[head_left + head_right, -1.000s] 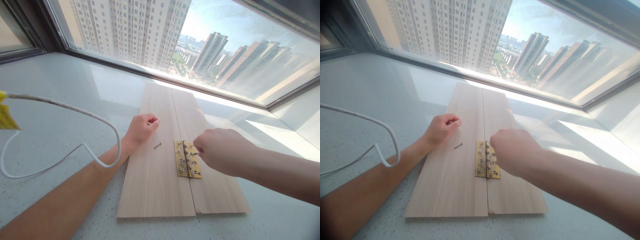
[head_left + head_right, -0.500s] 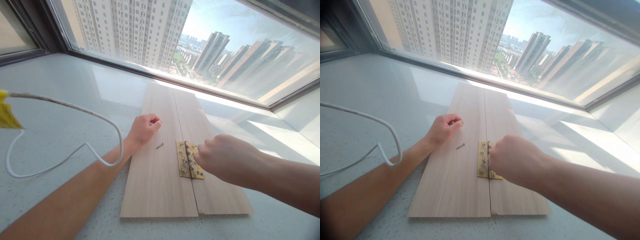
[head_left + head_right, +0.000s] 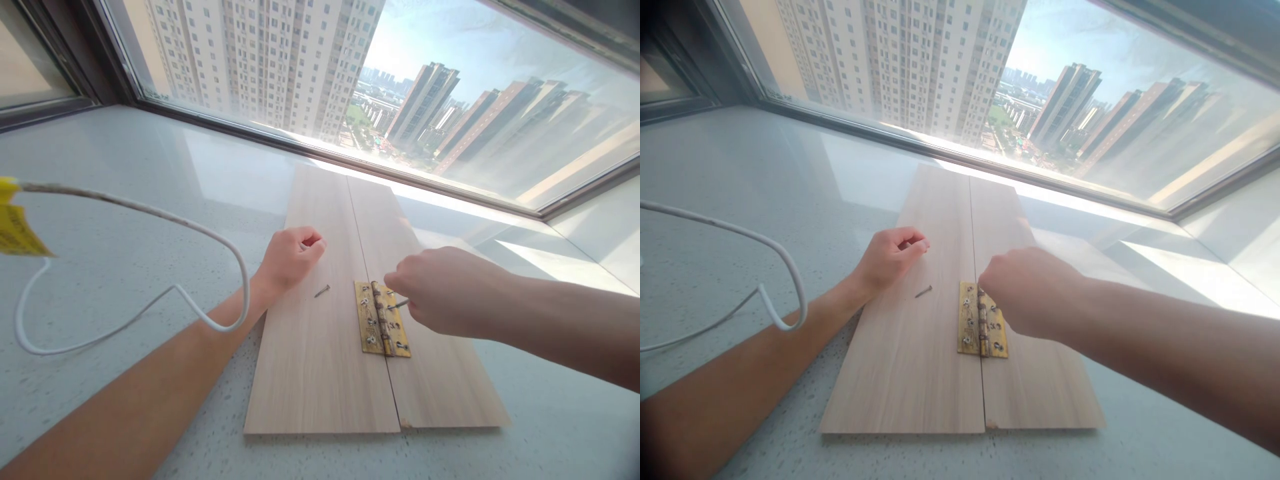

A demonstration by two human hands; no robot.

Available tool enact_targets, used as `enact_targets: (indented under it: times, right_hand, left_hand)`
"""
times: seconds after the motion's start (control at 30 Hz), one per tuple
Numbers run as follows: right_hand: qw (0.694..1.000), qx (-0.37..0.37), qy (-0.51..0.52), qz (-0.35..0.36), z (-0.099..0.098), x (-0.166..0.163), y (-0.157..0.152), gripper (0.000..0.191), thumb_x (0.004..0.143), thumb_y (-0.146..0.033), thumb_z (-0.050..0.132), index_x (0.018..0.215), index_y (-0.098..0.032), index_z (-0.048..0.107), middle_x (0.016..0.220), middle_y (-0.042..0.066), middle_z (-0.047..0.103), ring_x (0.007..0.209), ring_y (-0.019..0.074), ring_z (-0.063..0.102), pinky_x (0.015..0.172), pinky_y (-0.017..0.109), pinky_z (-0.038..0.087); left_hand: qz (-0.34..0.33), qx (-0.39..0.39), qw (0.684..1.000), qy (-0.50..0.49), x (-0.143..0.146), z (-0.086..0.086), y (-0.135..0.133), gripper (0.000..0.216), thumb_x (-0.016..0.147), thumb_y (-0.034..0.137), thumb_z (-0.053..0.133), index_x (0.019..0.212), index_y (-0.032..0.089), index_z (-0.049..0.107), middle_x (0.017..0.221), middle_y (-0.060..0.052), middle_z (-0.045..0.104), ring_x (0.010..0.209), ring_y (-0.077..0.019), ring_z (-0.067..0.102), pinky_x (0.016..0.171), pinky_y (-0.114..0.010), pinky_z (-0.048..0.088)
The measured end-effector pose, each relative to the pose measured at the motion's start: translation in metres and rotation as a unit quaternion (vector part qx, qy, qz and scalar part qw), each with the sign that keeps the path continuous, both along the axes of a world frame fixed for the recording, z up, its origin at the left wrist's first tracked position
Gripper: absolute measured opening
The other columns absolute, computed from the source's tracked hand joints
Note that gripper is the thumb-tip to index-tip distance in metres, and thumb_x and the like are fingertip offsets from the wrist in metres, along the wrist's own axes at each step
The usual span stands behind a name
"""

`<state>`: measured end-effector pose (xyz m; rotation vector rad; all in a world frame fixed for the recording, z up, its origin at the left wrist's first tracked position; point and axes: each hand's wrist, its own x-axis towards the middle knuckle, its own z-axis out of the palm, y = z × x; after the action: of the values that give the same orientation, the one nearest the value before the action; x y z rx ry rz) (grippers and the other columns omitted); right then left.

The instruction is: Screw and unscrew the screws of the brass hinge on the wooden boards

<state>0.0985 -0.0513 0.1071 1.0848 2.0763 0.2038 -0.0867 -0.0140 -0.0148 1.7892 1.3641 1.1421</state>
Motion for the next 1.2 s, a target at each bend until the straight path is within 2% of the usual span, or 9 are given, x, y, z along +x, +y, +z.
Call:
enact_targets:
  times: [0.2, 0.3, 0.4, 0.53, 0.63, 0.77, 0.93, 1.07, 1.2]
  right_hand:
    - [0.977, -0.07, -0.02, 0.199, 0.004, 0.021, -0.014, 0.02, 0.069, -0.001, 0.052, 0.066, -0.018, 0.06, 0.065, 0.003, 0.055, 0.055, 0.0142, 0.044, 0.048, 0.03, 0.022]
    - [0.975, -0.07, -0.04, 0.208, 0.002, 0.018, -0.017, 0.02, 0.07, -0.001, 0.052, 0.065, -0.018, 0.06, 0.063, 0.004, 0.057, 0.052, 0.0142, 0.044, 0.047, 0.029, 0.021]
    - [0.989, -0.064, -0.017, 0.132, -0.001, 0.008, -0.018, 0.022, 0.066, 0.001, 0.053, 0.057, -0.018, 0.057, 0.053, 0.001, 0.052, 0.045, 0.0122, 0.042, 0.046, 0.029, 0.023]
    - [0.999, -0.011, 0.029, -0.042, -0.002, -0.006, -0.013, 0.017, 0.064, -0.006, 0.057, 0.052, -0.018, 0.055, 0.047, 0.001, 0.045, 0.044, 0.0122, 0.044, 0.047, 0.028, 0.027]
    - [0.983, 0.015, 0.05, -0.175, 0.001, -0.005, -0.003, 0.011, 0.065, -0.01, 0.055, 0.058, -0.018, 0.059, 0.058, 0.005, 0.055, 0.05, 0.0141, 0.05, 0.046, 0.027, 0.032]
    - [0.95, -0.033, 0.099, -0.294, 0.003, 0.009, 0.002, 0.014, 0.072, -0.019, 0.05, 0.067, -0.019, 0.064, 0.067, 0.006, 0.061, 0.055, 0.0162, 0.055, 0.046, 0.027, 0.037]
    - [0.997, 0.008, 0.026, -0.068, 0.003, 0.009, -0.015, 0.019, 0.064, -0.003, 0.051, 0.065, -0.02, 0.061, 0.061, 0.002, 0.056, 0.05, 0.0152, 0.049, 0.043, 0.028, 0.027]
    - [0.997, -0.01, -0.019, 0.075, 0.007, 0.0, -0.017, 0.022, 0.065, 0.001, 0.053, 0.054, -0.018, 0.057, 0.052, 0.001, 0.05, 0.045, 0.013, 0.042, 0.043, 0.029, 0.022]
    - [0.98, -0.009, -0.034, 0.195, 0.008, 0.001, -0.012, 0.022, 0.069, -0.001, 0.054, 0.054, -0.018, 0.057, 0.06, 0.003, 0.056, 0.054, 0.015, 0.048, 0.046, 0.029, 0.022]
  left_hand:
    - [0.002, -0.005, 1.0, 0.008, 0.001, 0.0, 0.0, 0.025, 0.079, 0.033, 0.048, 0.069, 0.016, 0.064, 0.06, 0.002, 0.058, 0.057, -0.0114, 0.048, 0.056, -0.024, 0.035]
    - [0.002, -0.005, 1.0, 0.011, 0.001, -0.001, 0.001, 0.025, 0.079, 0.034, 0.049, 0.071, 0.017, 0.065, 0.062, 0.002, 0.06, 0.057, -0.011, 0.049, 0.057, -0.024, 0.036]
    - [0.0, -0.005, 1.0, 0.011, 0.001, -0.001, 0.001, 0.025, 0.08, 0.034, 0.049, 0.071, 0.017, 0.065, 0.063, 0.002, 0.061, 0.057, -0.0109, 0.05, 0.057, -0.024, 0.036]
    - [0.003, -0.005, 1.0, 0.016, 0.001, -0.001, 0.0, 0.026, 0.08, 0.034, 0.048, 0.073, 0.017, 0.066, 0.065, 0.001, 0.063, 0.06, -0.0122, 0.053, 0.058, -0.024, 0.037]
    - [0.001, -0.005, 1.0, 0.016, 0.001, 0.0, 0.001, 0.026, 0.08, 0.034, 0.048, 0.073, 0.016, 0.066, 0.066, 0.0, 0.064, 0.061, -0.0124, 0.053, 0.058, -0.024, 0.037]
    - [0.005, -0.005, 1.0, 0.012, 0.001, 0.001, 0.001, 0.025, 0.08, 0.034, 0.049, 0.072, 0.017, 0.066, 0.065, 0.001, 0.063, 0.059, -0.0117, 0.052, 0.057, -0.024, 0.037]
    - [-0.001, -0.015, 1.0, 0.005, 0.001, 0.001, 0.0, 0.024, 0.08, 0.034, 0.05, 0.071, 0.017, 0.065, 0.063, 0.002, 0.061, 0.057, -0.0109, 0.05, 0.056, -0.023, 0.036]
    - [-0.003, -0.012, 1.0, 0.003, 0.0, 0.0, 0.0, 0.024, 0.08, 0.034, 0.05, 0.072, 0.017, 0.065, 0.064, 0.002, 0.061, 0.058, -0.0114, 0.051, 0.057, -0.024, 0.036]
    - [-0.003, -0.007, 1.0, 0.006, 0.0, -0.001, 0.0, 0.025, 0.08, 0.034, 0.049, 0.072, 0.017, 0.066, 0.064, 0.001, 0.062, 0.059, -0.0123, 0.051, 0.056, -0.024, 0.036]
